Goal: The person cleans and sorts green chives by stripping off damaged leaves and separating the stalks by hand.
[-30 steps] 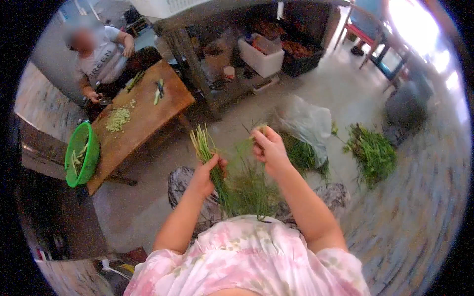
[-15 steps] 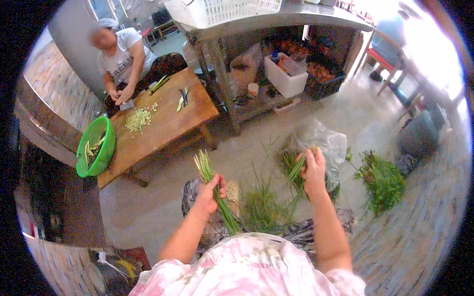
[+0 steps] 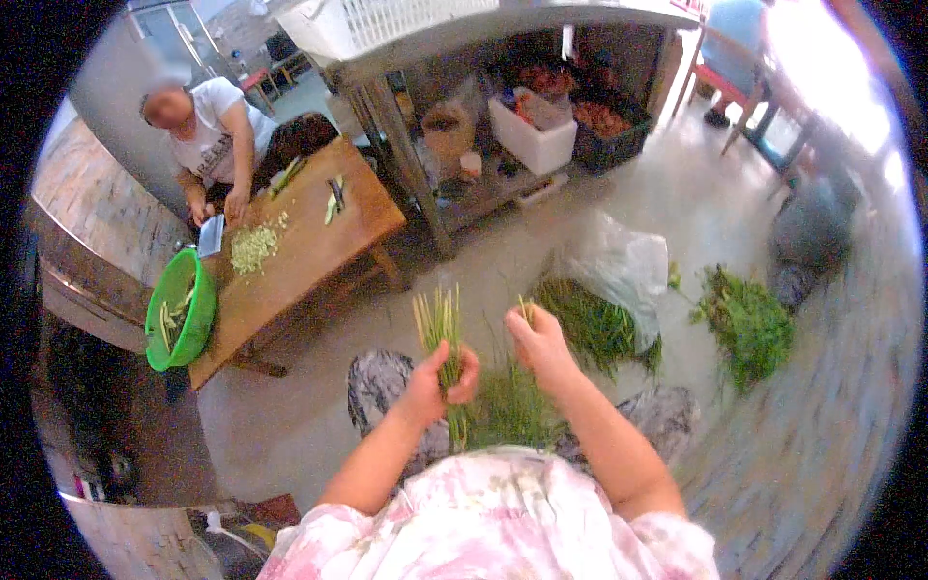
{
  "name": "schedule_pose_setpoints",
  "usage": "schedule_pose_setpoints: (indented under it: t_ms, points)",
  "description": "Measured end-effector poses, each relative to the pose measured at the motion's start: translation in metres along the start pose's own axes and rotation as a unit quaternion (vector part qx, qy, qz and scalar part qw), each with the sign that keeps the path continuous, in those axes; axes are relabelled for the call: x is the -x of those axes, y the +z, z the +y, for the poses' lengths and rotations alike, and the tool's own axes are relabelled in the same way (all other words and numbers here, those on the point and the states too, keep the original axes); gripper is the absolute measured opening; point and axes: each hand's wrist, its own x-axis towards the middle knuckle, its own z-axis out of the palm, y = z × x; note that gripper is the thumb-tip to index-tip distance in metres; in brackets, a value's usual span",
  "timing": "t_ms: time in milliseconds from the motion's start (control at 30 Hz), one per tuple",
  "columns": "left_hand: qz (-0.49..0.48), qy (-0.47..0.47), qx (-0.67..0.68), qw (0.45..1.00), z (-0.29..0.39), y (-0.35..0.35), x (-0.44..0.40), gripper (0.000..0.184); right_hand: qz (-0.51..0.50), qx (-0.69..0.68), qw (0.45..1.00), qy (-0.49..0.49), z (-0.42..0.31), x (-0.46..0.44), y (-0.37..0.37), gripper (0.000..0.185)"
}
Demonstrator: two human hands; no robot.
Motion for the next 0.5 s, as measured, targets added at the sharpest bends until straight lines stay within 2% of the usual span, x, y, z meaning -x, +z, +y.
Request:
schedule_pose_setpoints:
  t_ms: [67, 167, 333, 400, 500]
  points:
    - [-0.041, -0.002, 0.021, 0.999, 0.004, 0.005, -0.001, 0.047, -0.004, 0.027, 1.0, 0.003, 0.002, 0.0, 0.002, 0.017]
    - [-0.018, -0.019, 0.002, 1.0, 0.006, 0.012, -0.001, 0.049, -0.025, 0.032, 0.999, 0.006, -0.005, 0.005, 0.009, 0.025]
    - [-0.012, -0.038, 0.001, 0.999, 0.001, 0.008, -0.001, 0.049, -0.086, 0.152, 0.981, -0.078, -0.009, 0.009, 0.017, 0.028]
    - [0.0, -0.05, -0.018, 0.999, 0.002, 0.01, 0.0, 0.048, -0.091, 0.132, 0.985, -0.07, -0.014, 0.011, 0.021, 0.025]
    - [-0.002, -0.075, -0.071, 0.995, 0.001, 0.013, -0.001, 0.045, -0.032, 0.088, 0.993, -0.067, -0.009, 0.0, 0.02, 0.019]
